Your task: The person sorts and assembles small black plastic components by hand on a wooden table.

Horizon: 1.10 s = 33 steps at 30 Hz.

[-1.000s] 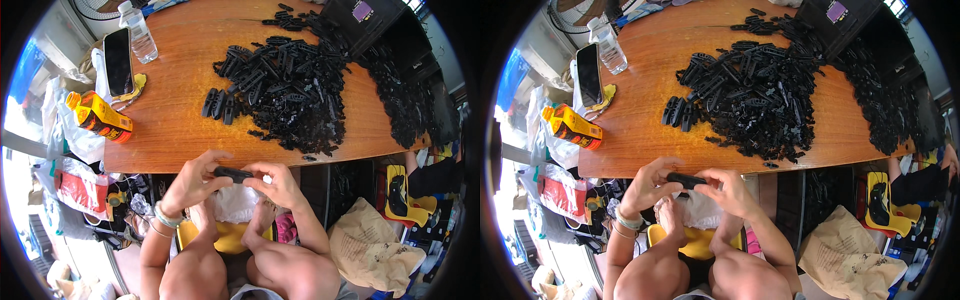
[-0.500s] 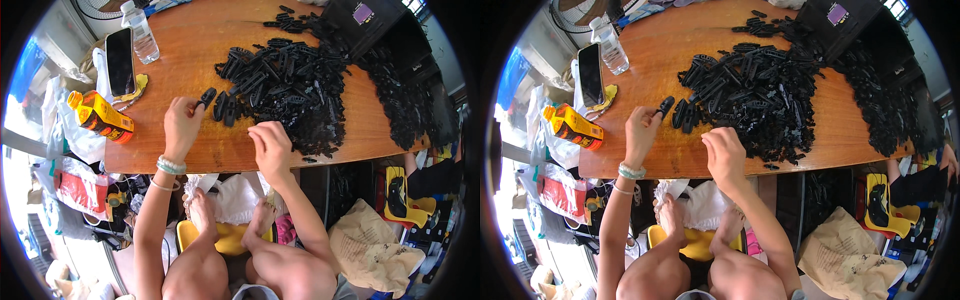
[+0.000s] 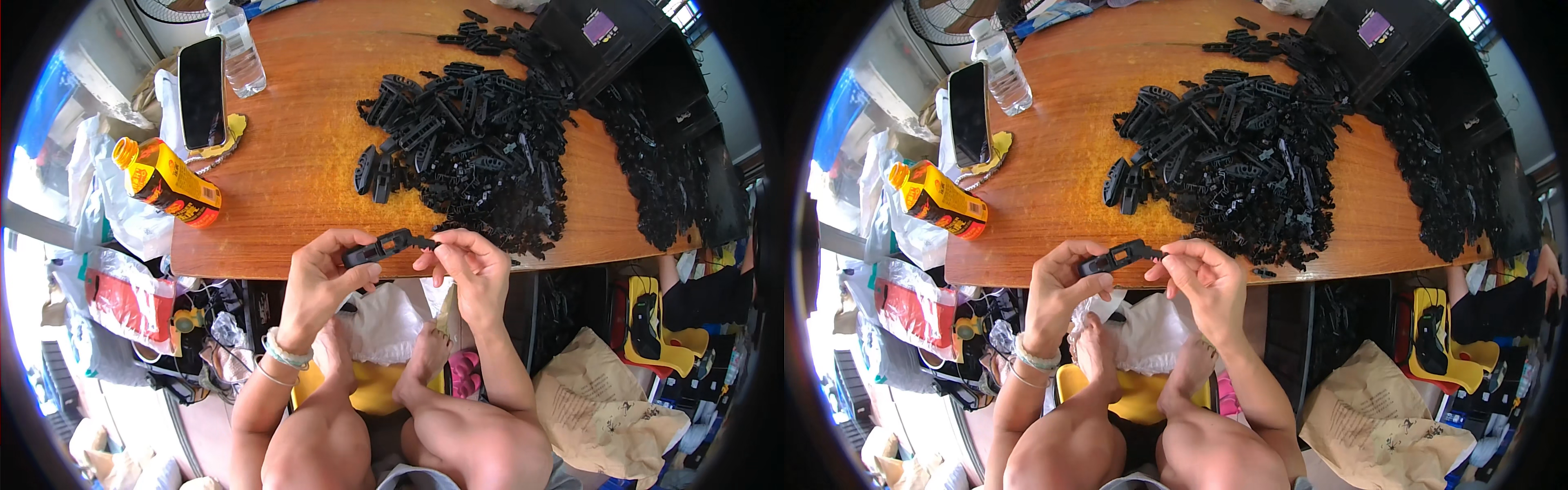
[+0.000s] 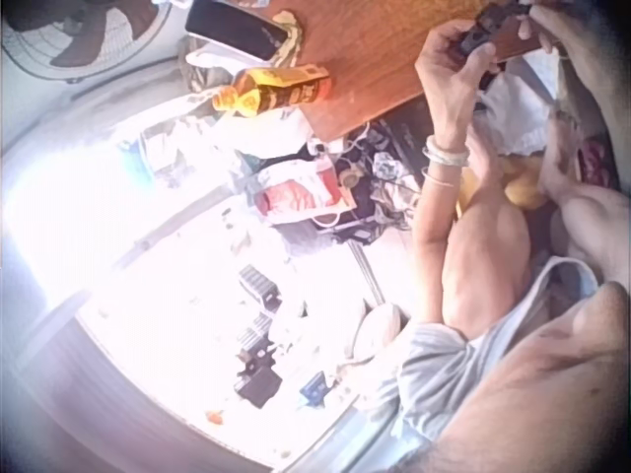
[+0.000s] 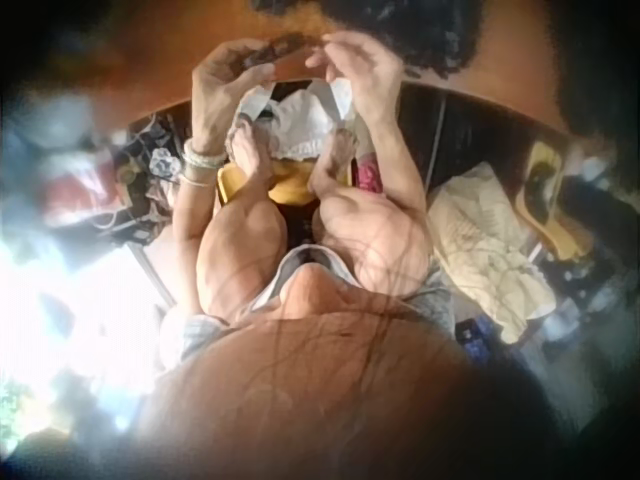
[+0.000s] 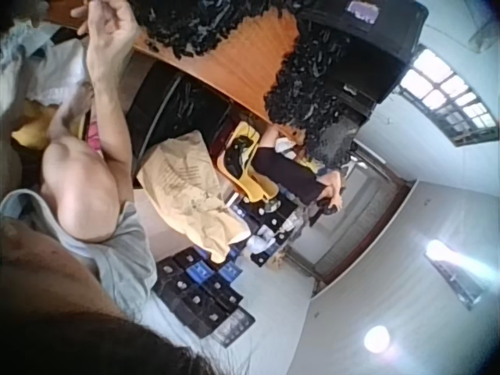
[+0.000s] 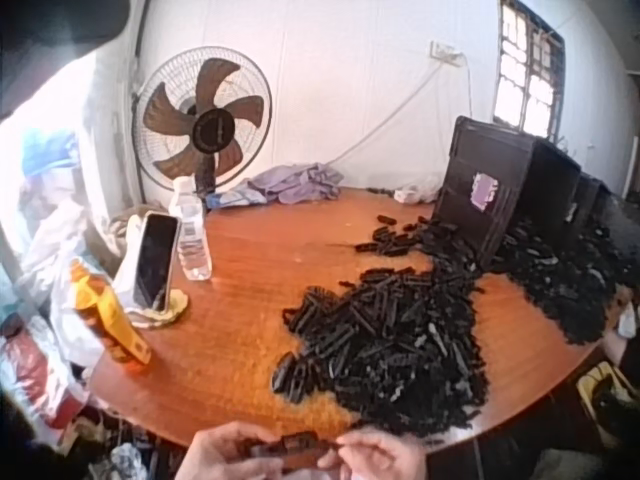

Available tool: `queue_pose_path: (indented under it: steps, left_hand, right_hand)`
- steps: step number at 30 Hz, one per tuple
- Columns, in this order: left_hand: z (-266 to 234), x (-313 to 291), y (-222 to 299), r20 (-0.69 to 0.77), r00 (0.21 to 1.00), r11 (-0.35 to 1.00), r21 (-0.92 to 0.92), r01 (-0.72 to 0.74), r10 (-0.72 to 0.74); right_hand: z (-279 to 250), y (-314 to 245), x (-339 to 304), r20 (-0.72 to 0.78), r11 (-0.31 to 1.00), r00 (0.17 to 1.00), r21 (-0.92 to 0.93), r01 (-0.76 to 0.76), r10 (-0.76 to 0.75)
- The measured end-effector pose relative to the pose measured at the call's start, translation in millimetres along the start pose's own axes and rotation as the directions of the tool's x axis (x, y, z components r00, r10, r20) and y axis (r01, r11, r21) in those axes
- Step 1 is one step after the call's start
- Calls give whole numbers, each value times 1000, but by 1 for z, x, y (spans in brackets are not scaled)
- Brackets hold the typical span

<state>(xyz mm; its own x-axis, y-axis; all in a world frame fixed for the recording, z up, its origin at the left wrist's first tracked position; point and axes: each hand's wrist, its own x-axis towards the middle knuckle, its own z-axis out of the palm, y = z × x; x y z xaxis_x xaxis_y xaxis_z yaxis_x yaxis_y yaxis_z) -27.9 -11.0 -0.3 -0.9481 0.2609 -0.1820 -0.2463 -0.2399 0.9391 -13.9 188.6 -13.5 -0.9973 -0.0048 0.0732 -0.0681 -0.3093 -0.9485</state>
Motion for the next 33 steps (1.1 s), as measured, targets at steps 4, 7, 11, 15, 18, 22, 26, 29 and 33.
queue_pose_path:
  steps: [4,7,11,15,18,22,26,29,33]
  left_hand:
    - [17,-10,-14,-24,995,994,-46,-102,101]
    - [20,-14,-7,-43,999,997,-73,20,-24]
    - [21,-16,13,83,993,996,29,79,-81]
    - [21,-17,2,52,998,999,31,24,-25]
    - [22,-18,3,33,999,1000,-3,31,-31]
    - [22,-18,-1,18,999,999,-33,31,-30]
    - [19,-17,-7,-17,1000,999,32,-4,4]
    - [18,-18,-7,1,999,992,119,-38,38]
    - [20,-19,-9,15,1000,999,32,15,-16]
  right_hand:
    - [21,-8,-10,-64,998,998,-56,-29,26]
    - [21,-6,-14,-162,989,987,-145,-33,9]
    - [19,-6,-17,-89,972,996,-233,-35,14]
    - [20,-6,-17,-45,965,998,-261,38,-51]
    - [19,-6,-18,-4,930,992,-348,115,-124]
    - [16,-1,-18,71,805,965,-538,251,-253]
    - [17,-3,-18,161,655,932,-672,345,-325]
    - [16,-2,-24,8,864,998,-500,54,-58]
    - [13,-1,-26,75,826,997,-562,39,4]
